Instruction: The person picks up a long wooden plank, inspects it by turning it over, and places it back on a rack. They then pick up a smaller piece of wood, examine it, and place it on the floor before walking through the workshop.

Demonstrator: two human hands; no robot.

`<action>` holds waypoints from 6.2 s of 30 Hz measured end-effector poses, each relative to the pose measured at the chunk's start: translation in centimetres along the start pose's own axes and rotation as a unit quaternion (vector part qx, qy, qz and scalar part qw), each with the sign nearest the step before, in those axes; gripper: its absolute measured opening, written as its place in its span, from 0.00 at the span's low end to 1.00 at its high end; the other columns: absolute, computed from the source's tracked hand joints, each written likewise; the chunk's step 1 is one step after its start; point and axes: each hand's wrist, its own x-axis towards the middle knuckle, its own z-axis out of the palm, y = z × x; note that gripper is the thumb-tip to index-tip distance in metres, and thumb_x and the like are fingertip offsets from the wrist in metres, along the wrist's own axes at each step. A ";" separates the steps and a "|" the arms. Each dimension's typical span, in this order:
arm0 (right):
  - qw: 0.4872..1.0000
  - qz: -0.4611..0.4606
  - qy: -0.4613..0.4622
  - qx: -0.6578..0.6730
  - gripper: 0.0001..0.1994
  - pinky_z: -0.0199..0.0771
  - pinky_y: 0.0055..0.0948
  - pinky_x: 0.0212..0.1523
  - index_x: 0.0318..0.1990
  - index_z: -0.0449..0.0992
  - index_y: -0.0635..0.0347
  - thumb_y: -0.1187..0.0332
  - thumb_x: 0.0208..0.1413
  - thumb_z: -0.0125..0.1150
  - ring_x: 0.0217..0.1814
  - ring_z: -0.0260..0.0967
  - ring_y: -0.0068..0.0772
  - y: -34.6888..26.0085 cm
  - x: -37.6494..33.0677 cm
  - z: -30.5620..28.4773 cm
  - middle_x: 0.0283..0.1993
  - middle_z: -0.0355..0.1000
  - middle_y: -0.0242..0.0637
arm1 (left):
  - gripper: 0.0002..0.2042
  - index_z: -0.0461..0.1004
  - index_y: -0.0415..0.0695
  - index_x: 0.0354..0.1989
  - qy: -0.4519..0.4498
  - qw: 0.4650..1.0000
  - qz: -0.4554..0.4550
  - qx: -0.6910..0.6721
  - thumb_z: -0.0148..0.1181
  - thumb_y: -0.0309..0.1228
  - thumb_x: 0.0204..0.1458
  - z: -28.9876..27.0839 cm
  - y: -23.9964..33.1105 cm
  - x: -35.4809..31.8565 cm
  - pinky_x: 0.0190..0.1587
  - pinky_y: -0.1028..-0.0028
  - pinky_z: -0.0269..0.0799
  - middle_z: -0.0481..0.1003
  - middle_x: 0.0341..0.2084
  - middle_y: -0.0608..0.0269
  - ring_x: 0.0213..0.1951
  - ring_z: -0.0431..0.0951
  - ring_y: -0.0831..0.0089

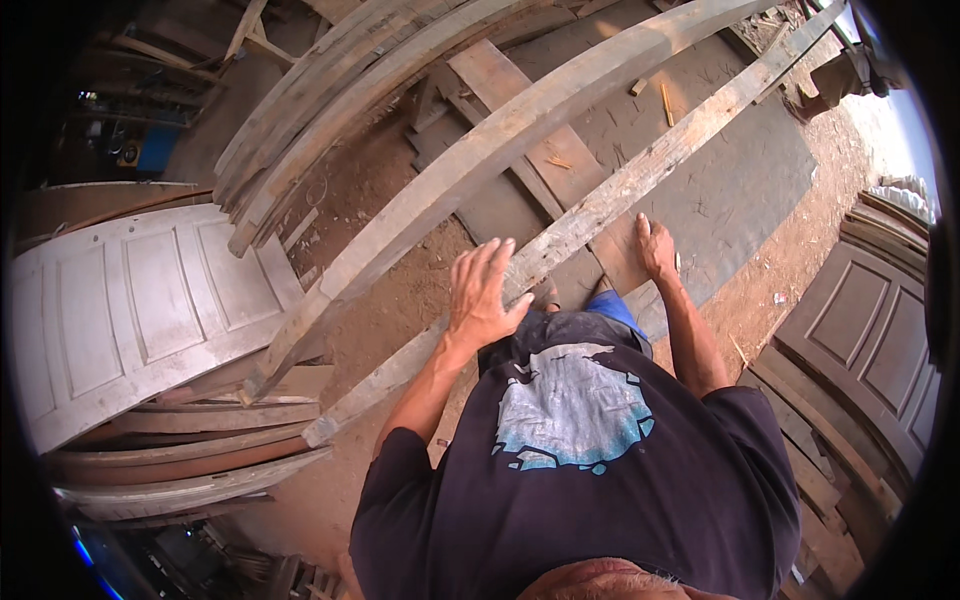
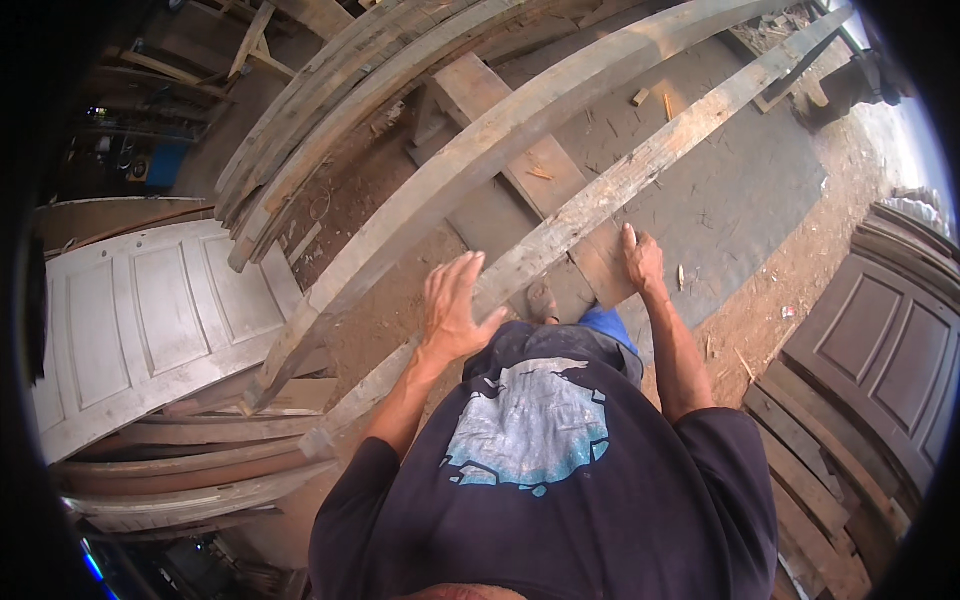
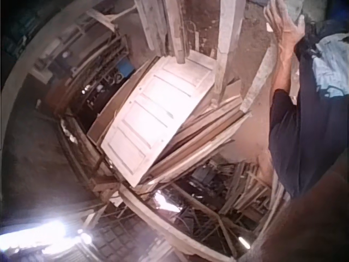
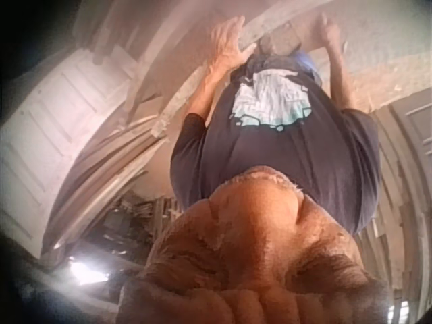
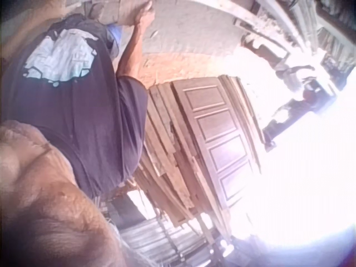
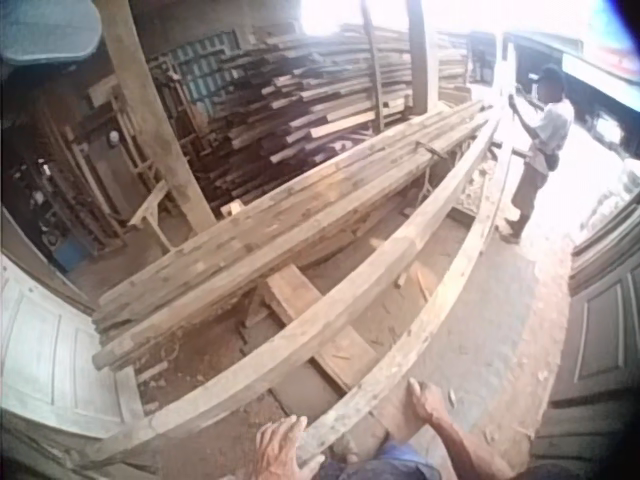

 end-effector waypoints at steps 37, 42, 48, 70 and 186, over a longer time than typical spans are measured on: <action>1.000 0.009 0.010 0.013 0.39 0.68 0.53 0.54 0.44 0.77 0.73 0.35 0.61 0.43 0.53 0.71 0.68 0.0 1.1 0.2 0.45 0.73 0.69 | 0.27 0.69 0.52 0.58 -0.014 0.999 0.020 -0.028 0.68 0.33 0.47 3.6 0.5 2.1 0.56 0.55 0.68 0.66 0.58 0.52 0.56 0.68 0.51; 1.000 0.012 0.027 0.007 0.40 0.67 0.52 0.56 0.47 0.77 0.72 0.34 0.61 0.43 0.55 0.70 0.68 0.9 1.5 0.8 0.47 0.73 0.69 | 0.27 0.70 0.52 0.56 -0.003 1.000 0.014 -0.017 0.69 0.34 0.45 3.1 1.0 2.1 0.55 0.56 0.69 0.68 0.56 0.52 0.55 0.69 0.50; 1.000 0.025 0.000 0.001 0.36 0.68 0.50 0.56 0.47 0.77 0.72 0.39 0.63 0.43 0.56 0.70 0.67 -0.2 0.9 0.1 0.48 0.73 0.69 | 0.27 0.70 0.53 0.56 0.000 1.000 0.008 -0.016 0.69 0.34 0.45 3.2 0.8 1.9 0.55 0.55 0.69 0.69 0.56 0.53 0.54 0.70 0.51; 0.998 0.055 0.011 0.035 0.34 0.70 0.52 0.55 0.46 0.76 0.71 0.40 0.61 0.48 0.54 0.71 0.66 -0.9 0.0 -0.5 0.46 0.74 0.68 | 0.29 0.66 0.53 0.58 -0.015 0.999 0.042 0.000 0.69 0.32 0.44 4.0 0.4 2.3 0.52 0.53 0.69 0.69 0.55 0.50 0.52 0.71 0.48; 0.655 -0.664 -0.315 -0.174 0.19 0.71 0.49 0.54 0.49 0.77 0.59 0.54 0.59 0.58 0.54 0.72 0.57 -36.3 -50.1 34.0 0.50 0.75 0.54 | 0.22 0.78 0.43 0.46 0.334 0.459 -0.759 -0.318 0.63 0.48 0.49 23.8 -2.6 -64.3 0.46 0.63 0.76 0.80 0.40 0.48 0.42 0.81 0.58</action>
